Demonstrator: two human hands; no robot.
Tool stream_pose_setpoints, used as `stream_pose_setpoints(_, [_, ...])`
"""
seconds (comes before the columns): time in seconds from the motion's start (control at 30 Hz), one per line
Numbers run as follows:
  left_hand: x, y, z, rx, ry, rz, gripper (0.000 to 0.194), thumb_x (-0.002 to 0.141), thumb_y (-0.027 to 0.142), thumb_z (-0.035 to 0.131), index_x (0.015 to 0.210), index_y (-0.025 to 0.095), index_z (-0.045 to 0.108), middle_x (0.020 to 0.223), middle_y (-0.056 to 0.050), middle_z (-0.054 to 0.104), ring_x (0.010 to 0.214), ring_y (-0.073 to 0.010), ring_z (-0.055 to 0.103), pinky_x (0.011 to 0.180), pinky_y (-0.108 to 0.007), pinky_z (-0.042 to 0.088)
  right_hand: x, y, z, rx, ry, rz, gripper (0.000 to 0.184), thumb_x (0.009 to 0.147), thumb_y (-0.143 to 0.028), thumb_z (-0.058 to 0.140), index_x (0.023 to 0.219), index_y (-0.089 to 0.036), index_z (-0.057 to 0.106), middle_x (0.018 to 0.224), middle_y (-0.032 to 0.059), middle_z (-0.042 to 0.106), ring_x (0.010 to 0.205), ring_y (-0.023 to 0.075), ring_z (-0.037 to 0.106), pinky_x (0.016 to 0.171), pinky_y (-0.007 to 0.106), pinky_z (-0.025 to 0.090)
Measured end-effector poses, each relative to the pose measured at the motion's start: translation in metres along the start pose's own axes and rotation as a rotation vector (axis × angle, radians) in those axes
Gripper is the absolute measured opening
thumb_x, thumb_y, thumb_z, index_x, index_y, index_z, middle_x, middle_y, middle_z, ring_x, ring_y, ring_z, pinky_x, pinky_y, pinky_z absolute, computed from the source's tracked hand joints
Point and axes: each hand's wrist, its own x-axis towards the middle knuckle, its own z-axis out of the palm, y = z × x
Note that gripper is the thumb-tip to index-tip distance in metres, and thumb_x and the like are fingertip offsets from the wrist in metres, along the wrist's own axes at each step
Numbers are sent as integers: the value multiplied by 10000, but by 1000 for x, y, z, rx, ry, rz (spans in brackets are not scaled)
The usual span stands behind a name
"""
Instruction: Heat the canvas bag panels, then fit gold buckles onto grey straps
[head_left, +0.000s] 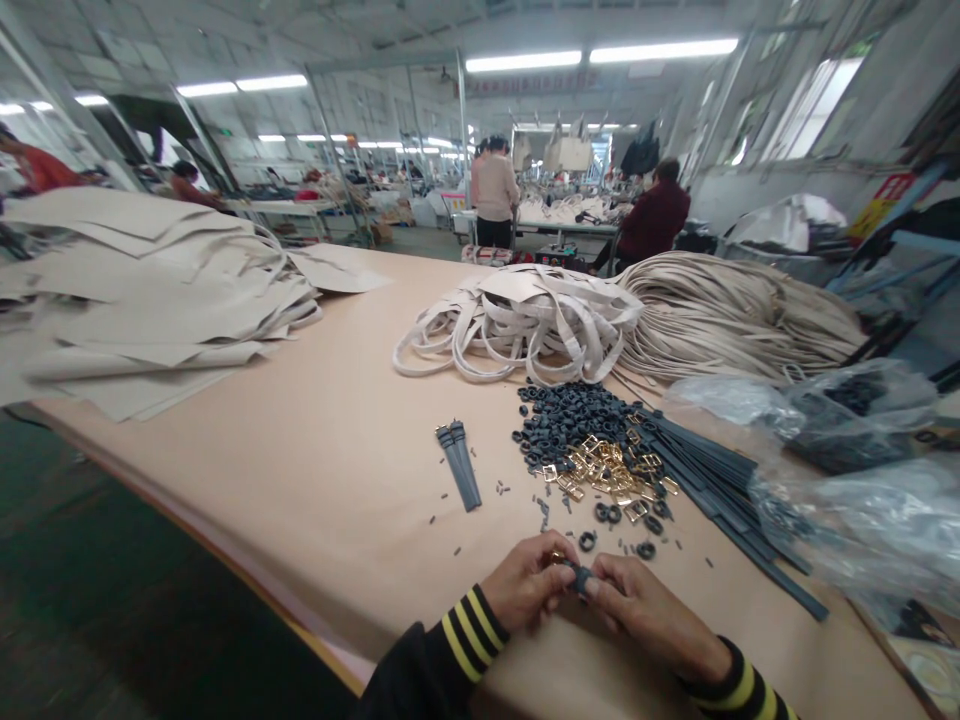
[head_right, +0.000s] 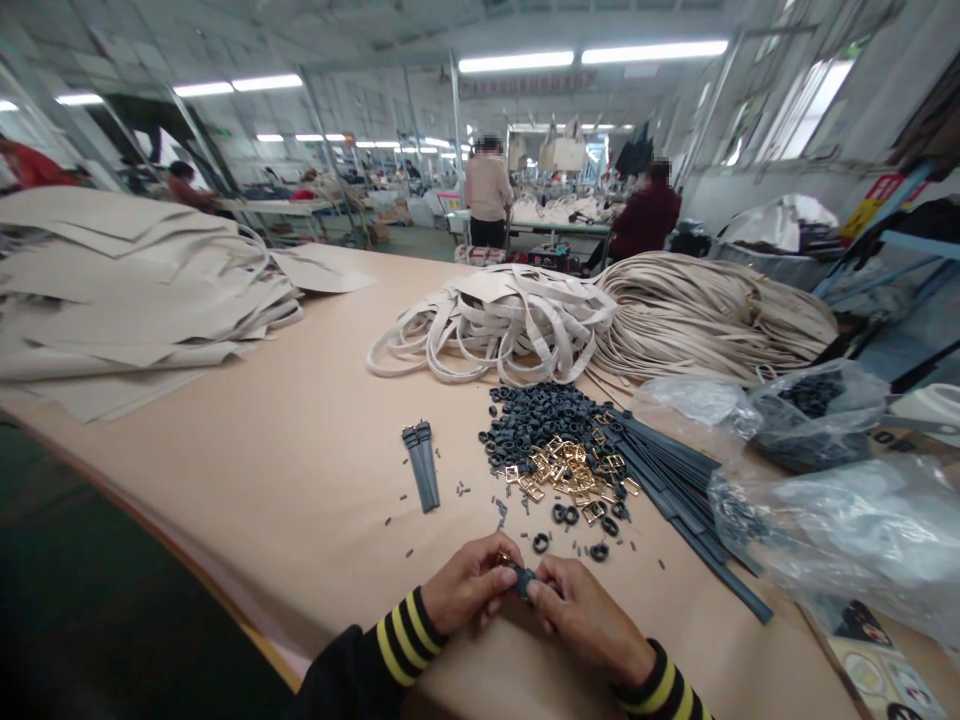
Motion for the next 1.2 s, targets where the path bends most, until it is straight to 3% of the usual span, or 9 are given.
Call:
stream_pose_setpoints(0.1, [-1,-3,-2,-29,-55,-56,278,769,407,495,844,141,465,465,59,462,350,-57,423,339,-143,338,0,1,-2,-58,-23,5,259,830,-331,401,636,-165,441,513,-28,493,485,98,439,496,210,338])
stream_pose_setpoints(0.3, [-1,-3,5,144,3,-37,209,803,346,457,859,145,468,457,77,424,337,-39,385,340,-127,314,-3,-6,-8,-52,-205,129,203,842,-264,329,741,-160,472,553,-17,548,399,86,453,415,192,351])
stream_pose_setpoints(0.5, [-4,0,6,219,-19,-35,167,831,320,399,883,166,435,466,88,398,336,-43,364,334,-131,283,0,-9,-9,-238,-31,-39,226,780,-184,403,571,-151,483,503,-26,491,486,87,452,490,191,329])
stream_pose_setpoints(0.63, [-3,5,3,305,-83,-16,138,827,277,407,843,152,464,483,79,401,361,-33,356,370,-135,276,-3,-3,-7,-184,-79,-27,219,764,-171,406,556,-151,470,481,-35,475,452,77,430,465,187,318])
stream_pose_setpoints(0.83, [-1,11,0,344,-188,-23,148,824,278,406,820,147,474,497,74,410,362,-29,347,373,-138,269,-6,4,-2,89,-237,109,166,789,-186,350,676,-152,466,547,-17,551,422,75,486,438,172,363])
stream_pose_setpoints(1.0, [-1,4,0,290,-160,-19,144,833,291,388,884,164,430,573,58,462,356,-26,364,355,-133,262,-2,0,-3,-119,-91,-25,205,754,-151,379,576,-145,480,496,-38,457,451,73,414,462,181,319])
stream_pose_setpoints(1.2, [-2,-2,-3,253,-196,-24,214,847,330,370,965,162,431,492,80,416,326,-30,349,342,-125,265,1,-2,-4,-193,-83,-63,169,751,-156,382,675,-134,531,562,-34,483,502,79,408,473,184,295])
